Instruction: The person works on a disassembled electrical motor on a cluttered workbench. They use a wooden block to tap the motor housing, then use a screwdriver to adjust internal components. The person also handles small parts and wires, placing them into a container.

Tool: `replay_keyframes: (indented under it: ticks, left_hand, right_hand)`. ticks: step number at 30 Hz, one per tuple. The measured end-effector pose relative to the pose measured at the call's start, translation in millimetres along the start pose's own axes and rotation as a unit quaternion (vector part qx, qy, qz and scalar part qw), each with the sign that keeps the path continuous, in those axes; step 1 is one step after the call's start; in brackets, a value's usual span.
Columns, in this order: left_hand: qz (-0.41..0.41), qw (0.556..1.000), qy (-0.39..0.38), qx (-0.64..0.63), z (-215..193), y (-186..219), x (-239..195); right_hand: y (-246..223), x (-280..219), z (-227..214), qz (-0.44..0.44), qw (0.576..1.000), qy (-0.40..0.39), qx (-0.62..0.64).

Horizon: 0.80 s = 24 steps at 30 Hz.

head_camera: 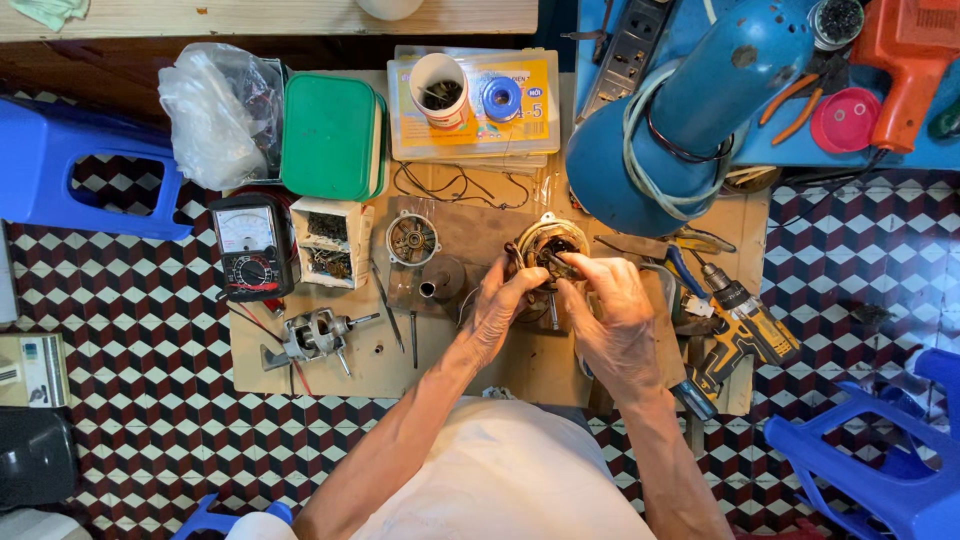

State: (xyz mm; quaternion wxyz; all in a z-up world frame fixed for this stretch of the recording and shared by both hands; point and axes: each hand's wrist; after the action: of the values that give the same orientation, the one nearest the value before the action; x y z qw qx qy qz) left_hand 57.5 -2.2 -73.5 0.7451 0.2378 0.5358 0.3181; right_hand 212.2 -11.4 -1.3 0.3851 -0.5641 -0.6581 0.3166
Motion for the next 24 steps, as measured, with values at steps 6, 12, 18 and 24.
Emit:
replay_keyframes:
  ticks: [6,12,18,24]
  left_hand:
    - [0.004,1.000,-0.007,-0.007,-7,-10,2]
    - [0.009,1.000,-0.005,-0.009,-6,-16,9]
    - [0.012,0.999,-0.016,-0.044,-3,-17,11]
    - [0.003,0.999,-0.021,-0.048,-4,-16,10]
  right_hand:
    - [14,5,12,0.021,0.999,-0.002,0.027]
    - [17,4,14,-0.018,0.999,0.017,-0.020]
    - [17,4,11,-0.009,0.999,0.030,-0.026]
    - [18,2,13,0.002,0.999,0.045,-0.014]
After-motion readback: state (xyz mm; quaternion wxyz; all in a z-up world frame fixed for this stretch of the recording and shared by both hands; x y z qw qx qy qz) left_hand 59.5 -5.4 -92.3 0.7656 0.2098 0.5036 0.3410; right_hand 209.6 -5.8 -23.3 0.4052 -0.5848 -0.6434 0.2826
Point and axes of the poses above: each hand's wrist, its own x-axis towards the middle knuckle, its own z-axis out of the palm, y = z × x, and after that the axes turned 10 degrees about x, right-handed
